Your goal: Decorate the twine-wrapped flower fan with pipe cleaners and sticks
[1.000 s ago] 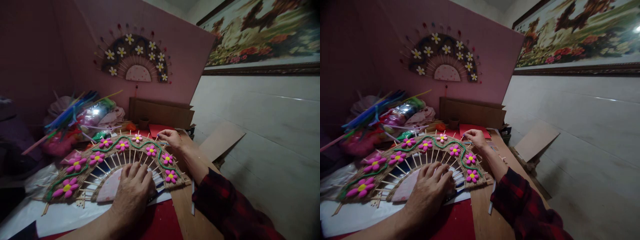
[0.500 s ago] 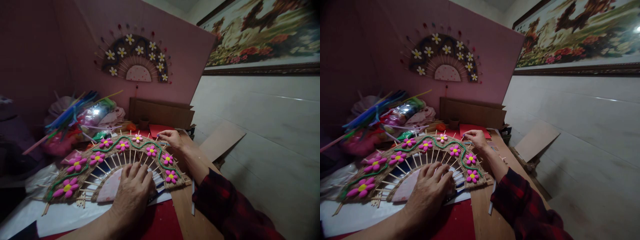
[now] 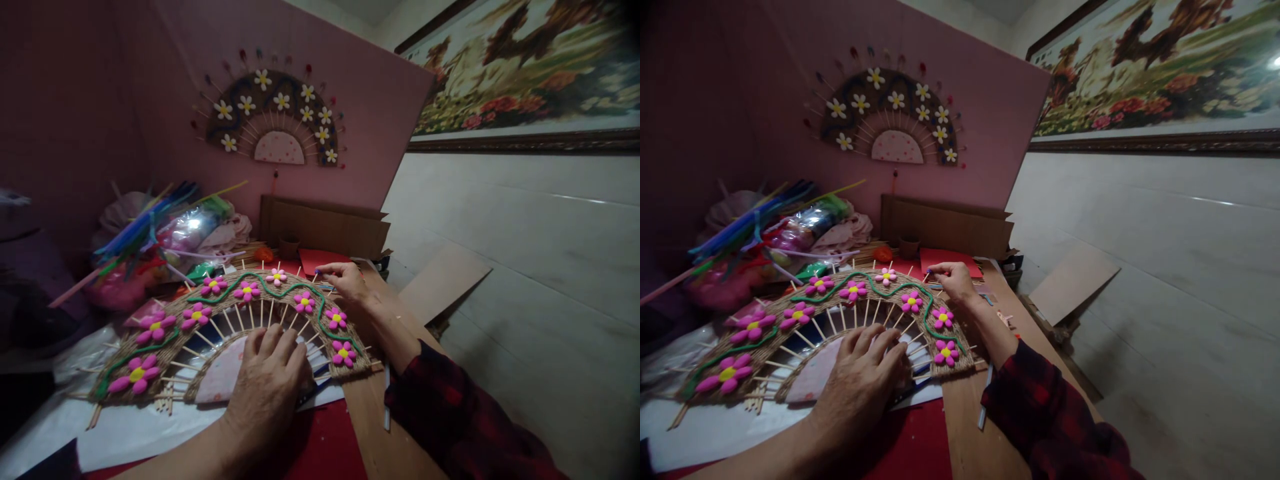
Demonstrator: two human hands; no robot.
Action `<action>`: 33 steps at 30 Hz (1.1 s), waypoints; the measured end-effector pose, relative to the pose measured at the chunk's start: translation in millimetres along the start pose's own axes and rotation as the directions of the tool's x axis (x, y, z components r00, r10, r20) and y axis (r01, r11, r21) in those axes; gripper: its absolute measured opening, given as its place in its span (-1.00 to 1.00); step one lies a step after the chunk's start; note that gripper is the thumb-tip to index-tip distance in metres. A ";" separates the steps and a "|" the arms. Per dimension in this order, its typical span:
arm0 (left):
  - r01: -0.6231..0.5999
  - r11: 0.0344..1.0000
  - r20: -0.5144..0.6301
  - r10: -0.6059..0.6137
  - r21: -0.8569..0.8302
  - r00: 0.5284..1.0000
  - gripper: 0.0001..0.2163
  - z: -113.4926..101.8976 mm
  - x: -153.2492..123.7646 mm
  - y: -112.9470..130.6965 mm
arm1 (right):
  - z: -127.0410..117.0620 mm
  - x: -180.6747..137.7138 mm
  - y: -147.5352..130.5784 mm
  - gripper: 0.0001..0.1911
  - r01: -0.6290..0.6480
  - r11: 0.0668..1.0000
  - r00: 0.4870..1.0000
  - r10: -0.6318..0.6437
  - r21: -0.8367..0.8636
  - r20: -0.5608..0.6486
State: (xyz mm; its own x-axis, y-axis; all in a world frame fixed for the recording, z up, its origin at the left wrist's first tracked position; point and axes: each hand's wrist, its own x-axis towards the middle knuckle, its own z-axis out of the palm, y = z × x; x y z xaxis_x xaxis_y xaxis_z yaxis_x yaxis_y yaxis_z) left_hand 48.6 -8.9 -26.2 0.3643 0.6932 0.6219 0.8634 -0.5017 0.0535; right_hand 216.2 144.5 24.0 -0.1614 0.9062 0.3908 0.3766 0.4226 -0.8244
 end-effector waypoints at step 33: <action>0.002 1.000 0.009 -0.002 -0.002 1.000 -0.86 -2.4 1.1 1.2 | 3.9 -2.0 9.5 -0.74 0.121 0.945 0.988 -0.143 -0.305 -0.051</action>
State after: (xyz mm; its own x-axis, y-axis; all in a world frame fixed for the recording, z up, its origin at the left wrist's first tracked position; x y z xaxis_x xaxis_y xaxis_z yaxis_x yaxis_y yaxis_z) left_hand 49.2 -10.0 -23.5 0.3657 0.6991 0.6145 0.8635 -0.5012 0.0564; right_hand 216.6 146.8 13.8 -0.1671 0.8345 0.5251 0.6140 0.5048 -0.6068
